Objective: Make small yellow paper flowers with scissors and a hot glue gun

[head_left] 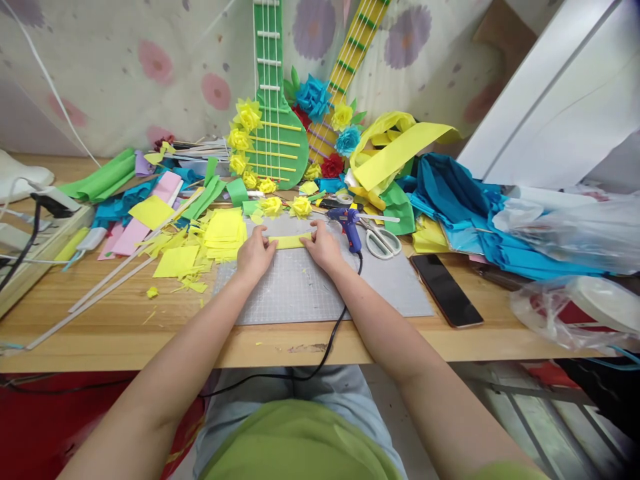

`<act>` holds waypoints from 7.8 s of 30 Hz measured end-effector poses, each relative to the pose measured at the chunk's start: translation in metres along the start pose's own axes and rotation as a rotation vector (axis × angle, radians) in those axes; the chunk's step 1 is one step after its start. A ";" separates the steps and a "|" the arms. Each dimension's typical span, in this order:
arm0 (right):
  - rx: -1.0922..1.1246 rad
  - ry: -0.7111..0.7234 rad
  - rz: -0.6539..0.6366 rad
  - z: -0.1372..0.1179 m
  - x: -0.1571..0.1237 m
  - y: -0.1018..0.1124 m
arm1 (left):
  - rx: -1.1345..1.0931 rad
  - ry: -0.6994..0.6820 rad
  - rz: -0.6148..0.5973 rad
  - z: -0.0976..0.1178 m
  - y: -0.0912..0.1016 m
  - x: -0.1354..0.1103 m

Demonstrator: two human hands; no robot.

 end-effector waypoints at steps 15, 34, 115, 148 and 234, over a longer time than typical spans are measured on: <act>-0.161 0.012 0.018 -0.006 -0.001 -0.001 | 0.133 0.035 -0.034 0.000 0.000 0.002; -0.226 0.058 0.060 -0.010 -0.003 -0.002 | 0.195 -0.238 0.055 0.025 -0.003 0.003; -0.132 0.423 0.119 -0.045 -0.021 0.006 | 0.101 -0.574 0.117 0.062 0.007 -0.021; 0.222 0.445 -0.066 -0.028 -0.007 -0.003 | 0.003 -0.499 -0.048 0.043 -0.014 -0.005; 0.070 0.106 -0.011 -0.017 -0.008 -0.004 | 0.076 -0.277 -0.089 0.039 -0.025 -0.002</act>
Point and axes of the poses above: each hand's wrist, its own x-axis towards the middle knuckle, its own y-axis out of the back of the hand, z = x × y, the point moved 9 cm from there along x, towards the middle knuckle, and after that the axes turned 3 degrees about -x, right-handed, at the moved point
